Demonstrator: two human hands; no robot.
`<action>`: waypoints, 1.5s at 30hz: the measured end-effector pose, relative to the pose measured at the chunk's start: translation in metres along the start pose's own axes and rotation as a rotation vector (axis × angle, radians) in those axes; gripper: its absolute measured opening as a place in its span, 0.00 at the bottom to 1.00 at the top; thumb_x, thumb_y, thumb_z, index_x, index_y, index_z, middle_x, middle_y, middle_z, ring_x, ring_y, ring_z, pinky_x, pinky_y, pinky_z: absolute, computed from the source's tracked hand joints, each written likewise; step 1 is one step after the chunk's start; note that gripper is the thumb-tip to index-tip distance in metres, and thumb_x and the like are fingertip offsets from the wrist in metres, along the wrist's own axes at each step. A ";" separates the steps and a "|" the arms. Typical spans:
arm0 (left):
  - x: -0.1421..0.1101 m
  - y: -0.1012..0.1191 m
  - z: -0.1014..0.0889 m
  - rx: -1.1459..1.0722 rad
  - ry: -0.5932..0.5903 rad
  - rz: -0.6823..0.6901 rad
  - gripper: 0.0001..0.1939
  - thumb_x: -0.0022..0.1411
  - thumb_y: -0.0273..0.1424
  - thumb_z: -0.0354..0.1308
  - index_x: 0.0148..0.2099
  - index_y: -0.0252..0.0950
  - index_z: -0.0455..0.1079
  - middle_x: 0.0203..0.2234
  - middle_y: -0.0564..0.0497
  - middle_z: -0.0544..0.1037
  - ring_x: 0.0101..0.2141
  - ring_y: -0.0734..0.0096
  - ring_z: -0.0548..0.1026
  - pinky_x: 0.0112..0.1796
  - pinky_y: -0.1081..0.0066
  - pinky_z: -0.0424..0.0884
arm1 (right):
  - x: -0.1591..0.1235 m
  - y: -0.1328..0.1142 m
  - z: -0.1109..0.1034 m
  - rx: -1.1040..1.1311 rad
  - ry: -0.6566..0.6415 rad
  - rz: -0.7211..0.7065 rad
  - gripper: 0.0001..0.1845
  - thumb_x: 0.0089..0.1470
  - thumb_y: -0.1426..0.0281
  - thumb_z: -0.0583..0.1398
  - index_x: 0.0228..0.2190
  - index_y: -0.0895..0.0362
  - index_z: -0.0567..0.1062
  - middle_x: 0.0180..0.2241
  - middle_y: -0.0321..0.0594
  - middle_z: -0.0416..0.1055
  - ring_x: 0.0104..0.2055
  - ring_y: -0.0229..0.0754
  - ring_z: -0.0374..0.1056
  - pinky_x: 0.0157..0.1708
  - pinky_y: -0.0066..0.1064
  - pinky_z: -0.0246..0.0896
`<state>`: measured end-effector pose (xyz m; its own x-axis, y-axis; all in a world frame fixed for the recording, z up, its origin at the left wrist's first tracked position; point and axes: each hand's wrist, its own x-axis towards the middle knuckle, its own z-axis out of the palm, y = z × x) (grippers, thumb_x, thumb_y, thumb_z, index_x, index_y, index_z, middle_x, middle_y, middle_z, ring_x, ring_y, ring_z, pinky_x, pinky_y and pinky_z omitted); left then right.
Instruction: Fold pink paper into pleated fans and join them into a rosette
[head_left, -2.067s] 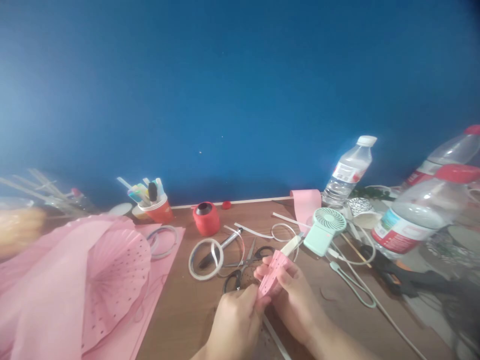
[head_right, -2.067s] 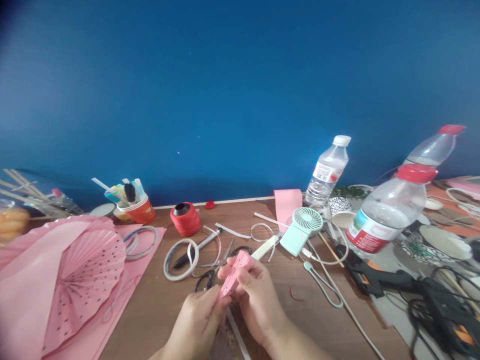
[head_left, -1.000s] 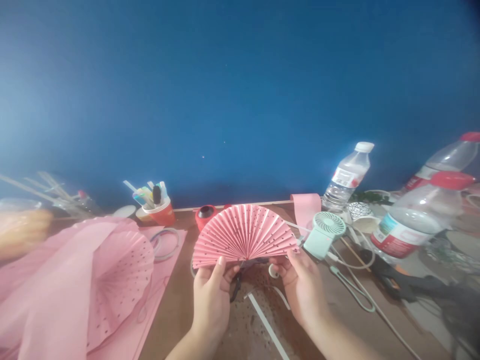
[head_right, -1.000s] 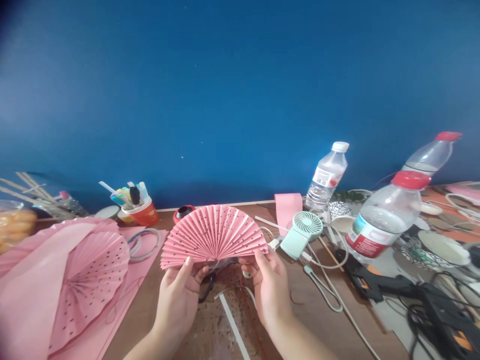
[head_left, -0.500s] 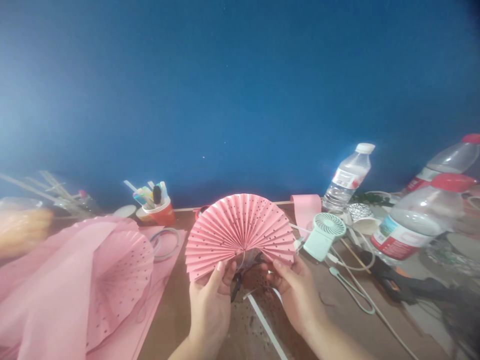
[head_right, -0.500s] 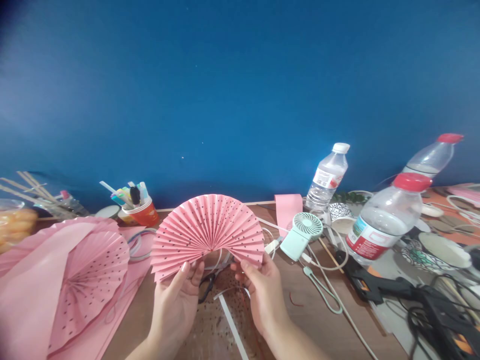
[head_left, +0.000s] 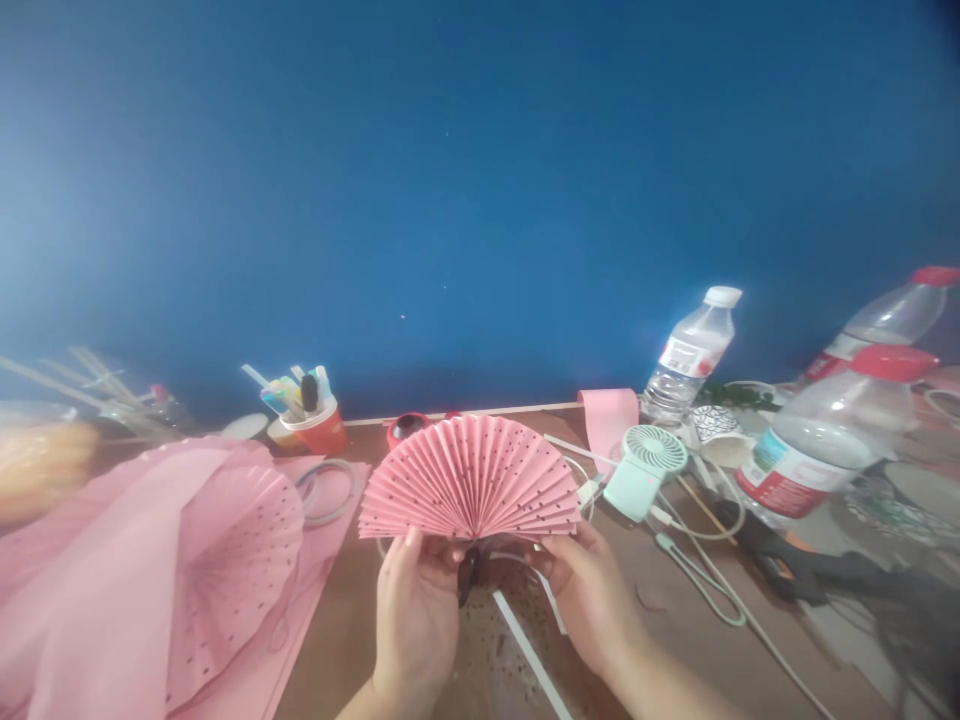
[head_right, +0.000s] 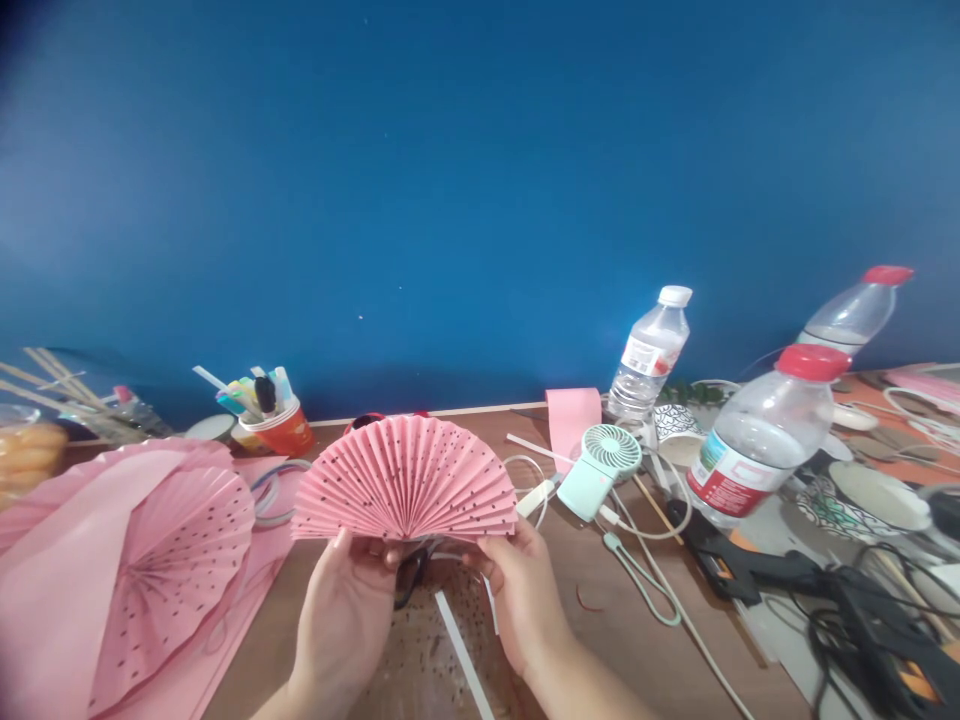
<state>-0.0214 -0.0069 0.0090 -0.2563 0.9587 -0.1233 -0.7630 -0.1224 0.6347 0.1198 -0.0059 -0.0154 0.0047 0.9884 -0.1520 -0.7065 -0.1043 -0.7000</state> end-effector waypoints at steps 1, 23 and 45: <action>0.000 -0.001 0.000 0.019 -0.011 0.008 0.05 0.53 0.30 0.57 0.28 0.33 0.68 0.23 0.52 0.73 0.25 0.74 0.71 0.25 0.74 0.69 | 0.000 0.000 0.000 -0.001 -0.010 -0.011 0.07 0.43 0.75 0.62 0.30 0.57 0.74 0.33 0.40 0.74 0.35 0.41 0.68 0.35 0.32 0.60; -0.004 -0.007 -0.001 0.132 -0.018 0.039 0.14 0.46 0.23 0.63 0.39 0.34 0.72 0.33 0.46 0.78 0.34 0.67 0.76 0.34 0.73 0.73 | -0.008 -0.001 0.011 -0.137 -0.069 0.009 0.20 0.38 0.71 0.66 0.38 0.58 0.74 0.39 0.46 0.74 0.40 0.47 0.68 0.42 0.38 0.60; 0.000 -0.008 -0.008 0.322 -0.018 0.067 0.09 0.47 0.26 0.62 0.34 0.33 0.71 0.26 0.52 0.75 0.30 0.73 0.72 0.32 0.74 0.69 | -0.005 0.002 0.009 -0.012 0.042 -0.054 0.15 0.40 0.71 0.65 0.35 0.56 0.75 0.34 0.40 0.74 0.35 0.42 0.68 0.39 0.34 0.61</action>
<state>-0.0200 -0.0083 -0.0021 -0.2873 0.9559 -0.0616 -0.5173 -0.1007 0.8498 0.1116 -0.0103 -0.0093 0.0726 0.9871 -0.1428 -0.6956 -0.0525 -0.7165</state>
